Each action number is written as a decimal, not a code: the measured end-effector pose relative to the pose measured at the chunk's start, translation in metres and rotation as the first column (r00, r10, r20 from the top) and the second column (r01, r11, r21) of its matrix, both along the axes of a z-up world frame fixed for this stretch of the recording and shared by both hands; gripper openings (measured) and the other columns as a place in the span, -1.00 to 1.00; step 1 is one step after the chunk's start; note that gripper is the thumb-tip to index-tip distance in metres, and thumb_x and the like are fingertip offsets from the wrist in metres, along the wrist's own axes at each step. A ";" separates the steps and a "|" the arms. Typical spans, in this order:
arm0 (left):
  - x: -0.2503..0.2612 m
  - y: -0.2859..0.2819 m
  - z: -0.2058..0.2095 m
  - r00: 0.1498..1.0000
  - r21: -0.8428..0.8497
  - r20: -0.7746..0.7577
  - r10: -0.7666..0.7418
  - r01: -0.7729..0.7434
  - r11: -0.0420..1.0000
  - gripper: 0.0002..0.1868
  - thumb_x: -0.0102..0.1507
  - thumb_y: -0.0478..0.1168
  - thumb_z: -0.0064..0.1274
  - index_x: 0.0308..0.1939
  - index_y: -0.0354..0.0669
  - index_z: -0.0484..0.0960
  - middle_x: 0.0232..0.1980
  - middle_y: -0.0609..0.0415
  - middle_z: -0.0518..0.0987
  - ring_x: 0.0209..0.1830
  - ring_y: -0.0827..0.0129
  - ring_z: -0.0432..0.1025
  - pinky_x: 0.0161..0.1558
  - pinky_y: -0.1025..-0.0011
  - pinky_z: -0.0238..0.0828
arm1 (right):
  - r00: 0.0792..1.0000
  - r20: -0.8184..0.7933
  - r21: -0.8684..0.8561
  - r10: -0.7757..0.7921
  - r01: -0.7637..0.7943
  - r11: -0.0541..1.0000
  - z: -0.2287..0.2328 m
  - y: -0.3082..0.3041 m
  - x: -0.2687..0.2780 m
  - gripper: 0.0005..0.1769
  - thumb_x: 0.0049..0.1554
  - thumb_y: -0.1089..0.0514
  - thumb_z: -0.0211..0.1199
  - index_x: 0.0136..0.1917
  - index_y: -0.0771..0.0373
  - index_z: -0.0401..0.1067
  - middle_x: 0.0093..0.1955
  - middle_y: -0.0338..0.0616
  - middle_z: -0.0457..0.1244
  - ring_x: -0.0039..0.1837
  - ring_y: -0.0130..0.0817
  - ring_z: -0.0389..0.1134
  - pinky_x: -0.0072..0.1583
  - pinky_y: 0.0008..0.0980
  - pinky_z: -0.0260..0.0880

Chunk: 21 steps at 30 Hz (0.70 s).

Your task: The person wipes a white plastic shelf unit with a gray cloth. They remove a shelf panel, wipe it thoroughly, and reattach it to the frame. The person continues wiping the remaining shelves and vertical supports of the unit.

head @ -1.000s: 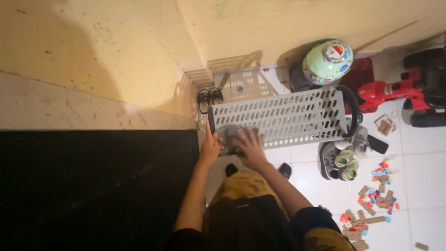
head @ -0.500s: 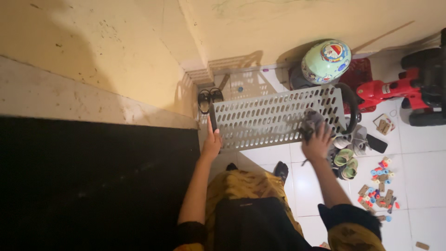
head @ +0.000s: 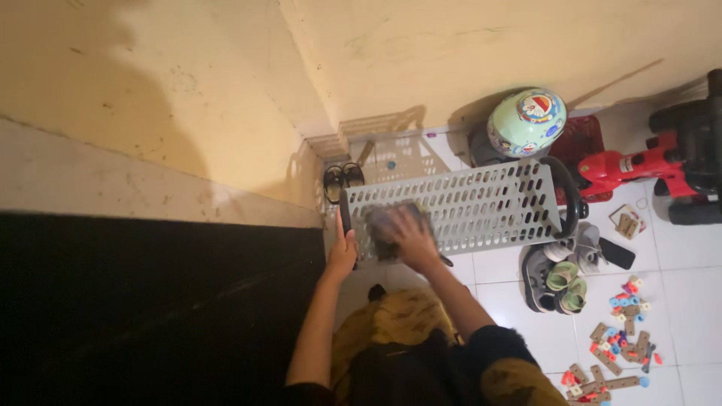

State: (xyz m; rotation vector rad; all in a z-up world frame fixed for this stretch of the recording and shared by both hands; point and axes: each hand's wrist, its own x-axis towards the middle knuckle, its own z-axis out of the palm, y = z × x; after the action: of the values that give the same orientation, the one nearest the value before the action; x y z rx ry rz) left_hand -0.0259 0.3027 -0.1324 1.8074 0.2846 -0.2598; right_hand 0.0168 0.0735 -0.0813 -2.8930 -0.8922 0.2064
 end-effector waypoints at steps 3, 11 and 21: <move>-0.001 0.001 0.003 0.998 0.013 -0.061 -0.006 0.007 1.000 -0.24 0.49 0.02 -0.32 0.64 0.37 -0.41 -0.55 0.13 0.42 -0.64 0.44 0.30 -0.52 0.40 0.32 | 0.856 -0.265 0.262 -0.443 0.507 0.821 -0.004 -0.067 0.032 0.02 -0.07 0.18 0.40 0.58 0.03 0.02 0.57 0.00 -0.01 0.55 0.08 0.01 0.54 0.10 0.05; -0.006 0.001 0.010 1.000 -0.113 -0.022 -0.010 0.008 0.994 -0.22 0.48 -0.03 -0.27 0.65 0.32 -0.40 -0.52 0.15 0.41 -0.61 0.48 0.31 -0.49 0.42 0.37 | 0.601 -0.131 -0.125 -0.789 0.779 0.614 -0.024 -0.236 0.091 -0.05 0.22 -0.16 0.19 0.71 -0.17 -0.24 0.76 0.02 -0.50 0.70 0.35 -0.62 0.42 0.66 -0.29; -0.007 0.000 0.017 0.999 -0.089 -0.046 0.017 -0.021 0.996 -0.21 0.47 -0.03 -0.26 0.65 0.31 -0.38 -0.52 0.14 0.42 -0.61 0.48 0.30 -0.51 0.43 0.34 | 0.916 -0.152 0.051 -0.371 0.382 0.923 -0.058 0.017 0.086 0.12 -0.15 0.05 0.42 0.62 -0.12 0.01 0.74 -0.14 -0.38 0.71 0.14 -0.52 0.49 0.50 -0.26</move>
State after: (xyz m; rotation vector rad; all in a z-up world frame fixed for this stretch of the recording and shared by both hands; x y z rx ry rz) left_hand -0.0329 0.3027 -0.1153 1.7113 0.3169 -0.2958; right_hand 0.1032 0.0901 -0.1395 -2.8592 -0.2996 0.3228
